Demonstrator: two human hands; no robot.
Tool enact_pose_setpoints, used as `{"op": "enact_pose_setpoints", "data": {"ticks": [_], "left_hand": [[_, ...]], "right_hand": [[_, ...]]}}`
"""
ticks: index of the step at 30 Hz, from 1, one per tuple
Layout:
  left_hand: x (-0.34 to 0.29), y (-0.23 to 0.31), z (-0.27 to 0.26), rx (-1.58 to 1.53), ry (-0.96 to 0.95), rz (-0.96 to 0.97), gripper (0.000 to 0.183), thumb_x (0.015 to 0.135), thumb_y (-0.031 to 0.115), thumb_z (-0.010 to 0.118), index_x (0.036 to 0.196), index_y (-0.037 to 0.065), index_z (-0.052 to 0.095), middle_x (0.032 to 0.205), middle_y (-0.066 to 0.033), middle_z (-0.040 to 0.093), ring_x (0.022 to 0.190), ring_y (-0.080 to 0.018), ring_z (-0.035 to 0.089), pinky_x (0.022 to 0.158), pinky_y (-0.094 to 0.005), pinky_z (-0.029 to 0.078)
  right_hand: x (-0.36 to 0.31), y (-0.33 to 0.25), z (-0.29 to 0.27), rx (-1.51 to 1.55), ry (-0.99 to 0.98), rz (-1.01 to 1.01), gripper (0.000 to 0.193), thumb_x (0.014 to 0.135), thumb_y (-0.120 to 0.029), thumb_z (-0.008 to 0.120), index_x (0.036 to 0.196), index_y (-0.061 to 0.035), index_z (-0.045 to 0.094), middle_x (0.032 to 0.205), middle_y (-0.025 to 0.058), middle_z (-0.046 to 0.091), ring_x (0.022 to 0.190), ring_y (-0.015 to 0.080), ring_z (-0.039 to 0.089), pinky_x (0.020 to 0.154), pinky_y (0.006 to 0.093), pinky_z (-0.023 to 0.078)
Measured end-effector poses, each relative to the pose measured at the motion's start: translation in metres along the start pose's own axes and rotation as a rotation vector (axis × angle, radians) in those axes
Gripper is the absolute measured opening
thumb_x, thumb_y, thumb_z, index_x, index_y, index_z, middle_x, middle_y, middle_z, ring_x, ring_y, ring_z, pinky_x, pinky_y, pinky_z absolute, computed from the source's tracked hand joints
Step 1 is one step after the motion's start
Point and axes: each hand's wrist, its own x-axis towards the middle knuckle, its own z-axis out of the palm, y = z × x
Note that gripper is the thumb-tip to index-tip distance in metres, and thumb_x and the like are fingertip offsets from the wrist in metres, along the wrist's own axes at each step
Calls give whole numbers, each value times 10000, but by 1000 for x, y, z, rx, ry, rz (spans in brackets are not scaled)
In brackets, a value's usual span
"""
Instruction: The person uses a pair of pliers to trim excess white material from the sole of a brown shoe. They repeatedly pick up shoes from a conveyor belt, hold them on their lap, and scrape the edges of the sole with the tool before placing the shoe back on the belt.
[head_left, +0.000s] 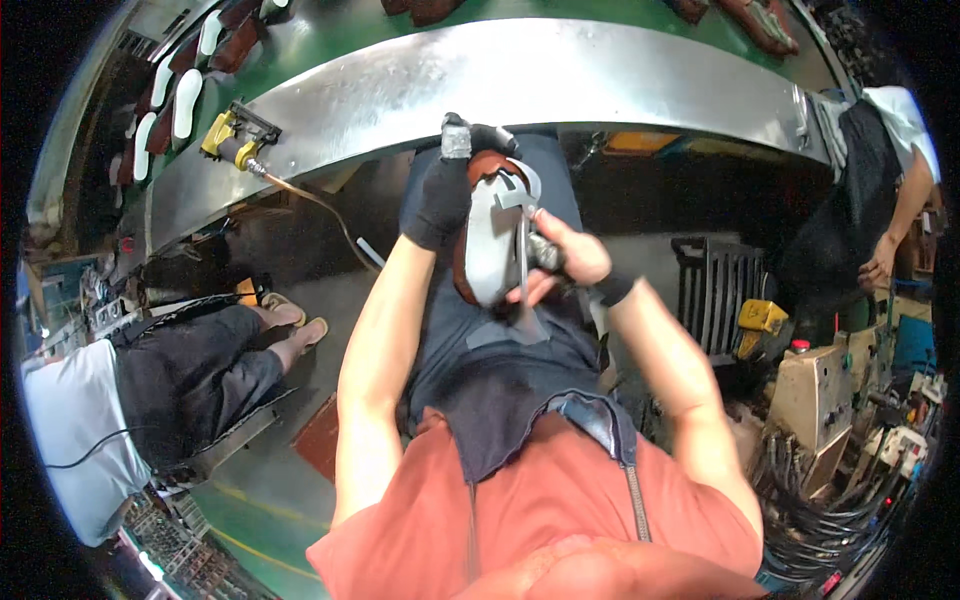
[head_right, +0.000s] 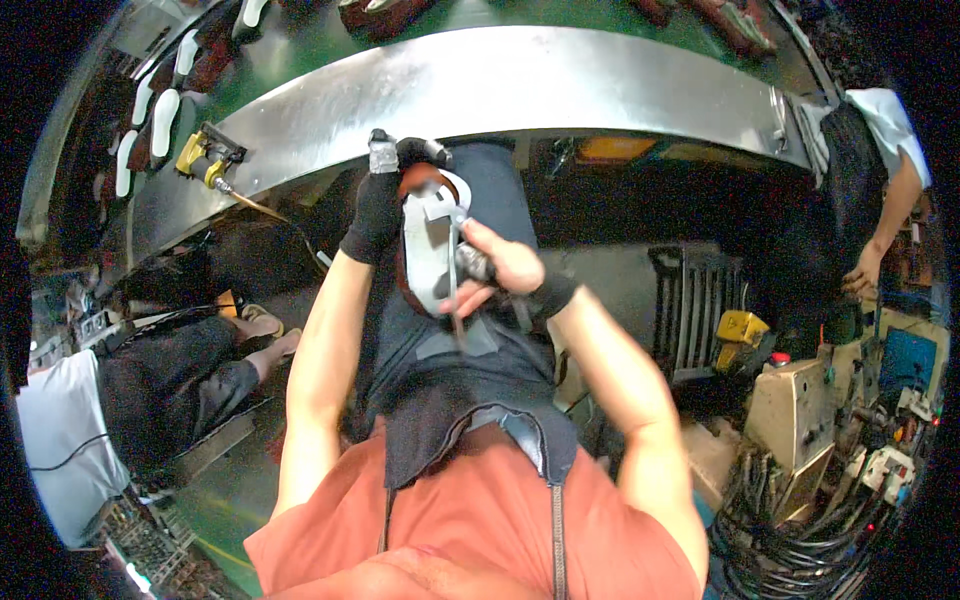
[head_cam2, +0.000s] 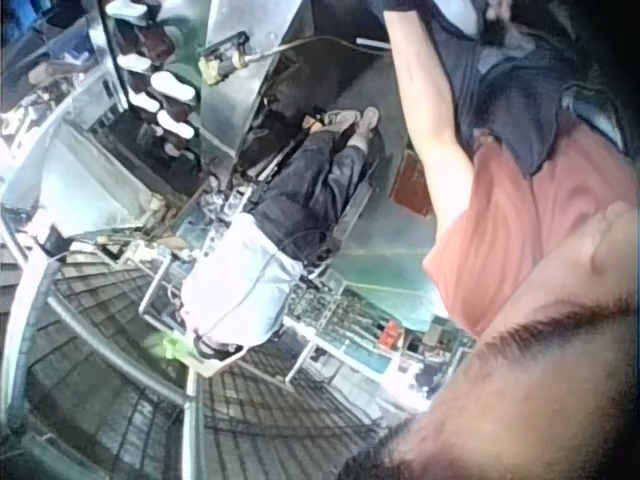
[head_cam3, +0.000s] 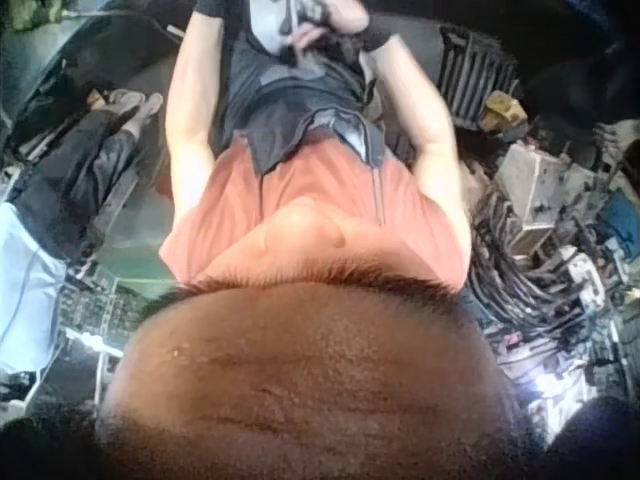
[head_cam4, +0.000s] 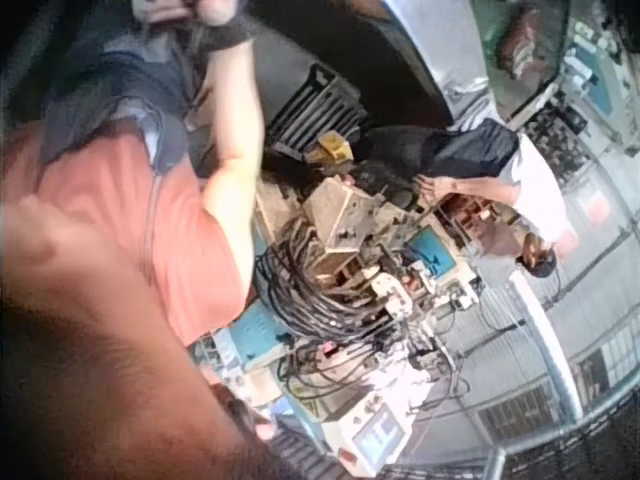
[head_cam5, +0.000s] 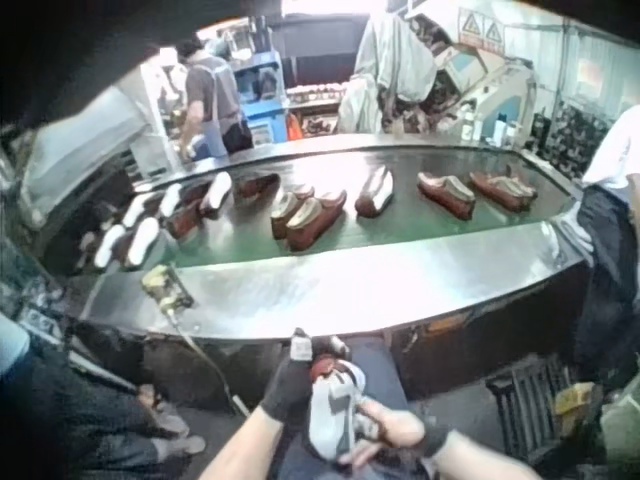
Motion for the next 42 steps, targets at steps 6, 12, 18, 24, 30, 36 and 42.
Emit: {"op": "enact_pose_setpoints", "data": {"ticks": [6,12,18,24,30,36,42], "left_hand": [[-3,17,32,179,32,-48,714,929,629,283,918,11,640,886,-89,657,815,-167,614,757,-290,484],[-7,11,20,130,13,101,476,964,440,366,953,26,601,923,-83,639,860,-178,601,799,-307,477],[-77,44,8,455,60,150,350,809,217,645,1098,33,570,1100,-119,581,1052,-247,549,942,-365,407],[-174,56,47,501,198,-33,863,656,234,816,1339,0,344,1250,-172,478,1186,-270,470,1002,-390,367],[-184,59,62,595,294,-6,714,688,114,752,1293,9,386,1154,-132,529,1105,-228,513,969,-366,389],[-172,67,67,606,271,22,696,684,103,752,1266,28,378,1114,-120,521,1052,-206,530,936,-341,410],[-182,52,69,604,217,60,945,604,248,833,1335,-4,289,1210,-163,451,1188,-300,430,1042,-404,299]], "right_hand": [[-36,-96,11,-1201,53,182,488,959,-476,415,952,-25,601,846,65,587,671,118,546,568,268,495],[-4,30,46,-762,631,-413,419,964,-346,412,877,27,579,738,217,586,602,306,603,549,398,447],[-9,68,64,-1135,448,-555,221,900,-204,504,898,2,585,778,199,596,763,357,606,649,390,459],[-50,124,37,-1418,-44,-605,432,728,-278,666,1082,-44,589,1087,120,608,939,290,614,807,379,483],[-57,116,41,-1485,-2,-721,439,678,-313,697,1015,-38,637,1045,156,624,930,319,622,807,394,492],[-62,124,24,-1628,-28,-738,515,722,-481,657,972,-31,627,978,128,621,850,276,618,696,375,505],[-74,155,-5,-1090,-29,-152,460,698,-404,671,967,-34,620,965,141,598,881,307,588,778,411,486]]}}
